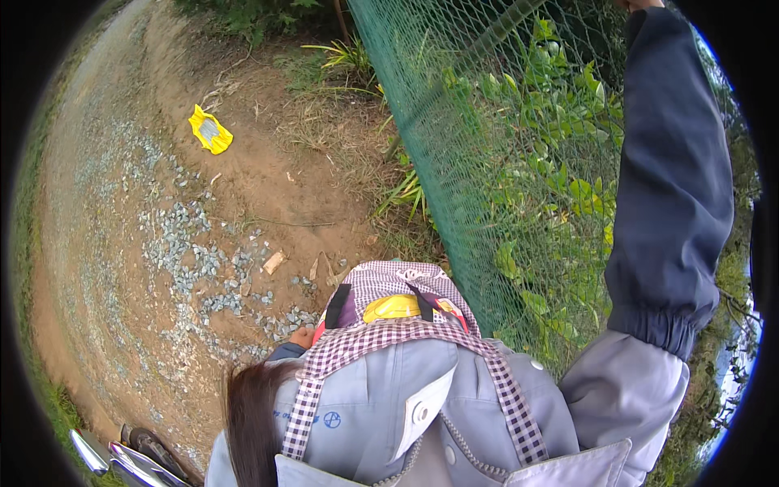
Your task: The person installs a green mesh fence along a dirt path by securing it to wooden stakes and rocks. They repeatedly pull the mesh taut, tie it to stakes, and use rocks to anchor the bottom edge. The person moves along the fence line, adjusting and fastening the mesh at multiple points.
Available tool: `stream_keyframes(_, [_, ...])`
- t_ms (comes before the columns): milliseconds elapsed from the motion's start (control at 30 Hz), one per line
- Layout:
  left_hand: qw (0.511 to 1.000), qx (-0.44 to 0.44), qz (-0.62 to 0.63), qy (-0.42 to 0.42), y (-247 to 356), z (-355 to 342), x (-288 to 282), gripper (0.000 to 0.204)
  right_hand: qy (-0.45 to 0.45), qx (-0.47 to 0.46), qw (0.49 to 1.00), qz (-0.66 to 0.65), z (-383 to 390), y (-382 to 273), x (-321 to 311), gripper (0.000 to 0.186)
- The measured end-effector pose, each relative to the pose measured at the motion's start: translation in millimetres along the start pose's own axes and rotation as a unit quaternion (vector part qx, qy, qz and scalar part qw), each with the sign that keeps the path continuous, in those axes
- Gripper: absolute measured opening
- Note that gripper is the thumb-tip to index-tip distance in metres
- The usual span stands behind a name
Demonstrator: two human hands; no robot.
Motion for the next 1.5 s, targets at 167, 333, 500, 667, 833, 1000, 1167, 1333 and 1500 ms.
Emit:
stream_keyframes(167, [0.997,-0.053,0.045,0.014,16,44,-19,0.026,0.007,-0.028,0.999,0.024,0,9,2,0.036])
stream_keyframes(333, [0.996,-0.068,0.065,-0.008,45,33,-62,0.025,0.016,0.028,0.998,0.052,17,23,11,0.040])
stream_keyframes(500, [0.997,-0.041,0.035,-0.054,94,-43,-170,0.023,0.068,0.014,0.958,0.278,30,30,28,0.041])
stream_keyframes(667, [0.998,-0.004,0.009,-0.055,164,-117,-333,0.022,0.117,0.156,0.932,0.305,55,57,61,0.036])
stream_keyframes(833, [0.990,0.010,0.141,0.008,259,-177,-448,0.018,0.218,0.190,0.860,0.421,76,31,138,0.048])
stream_keyframes(1000, [0.988,0.059,0.144,-0.013,357,-246,-471,0.019,0.405,-0.060,0.839,0.357,80,-12,258,0.031])
stream_keyframes(1167, [0.987,0.097,0.023,-0.127,396,-309,-470,0.026,0.289,-0.086,0.936,0.183,-38,45,354,0.010])
stream_keyframes(1333, [0.994,0.069,-0.019,-0.080,349,-321,-546,0.035,0.182,-0.040,0.982,-0.040,-183,66,445,0.009])
stream_keyframes(1500, [0.990,-0.053,-0.120,-0.051,332,-360,-639,0.033,0.050,-0.062,0.996,0.043,-309,61,540,0.007])
Point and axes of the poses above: each hand's wrist, its own z-axis away from the middle knuckle, its own x-axis out of the palm, y = z × x, the point moved 5 cm from there along -z, towards the middle knuckle, and after that the axes turned 13 degrees about -y, right-handed, at the moved point
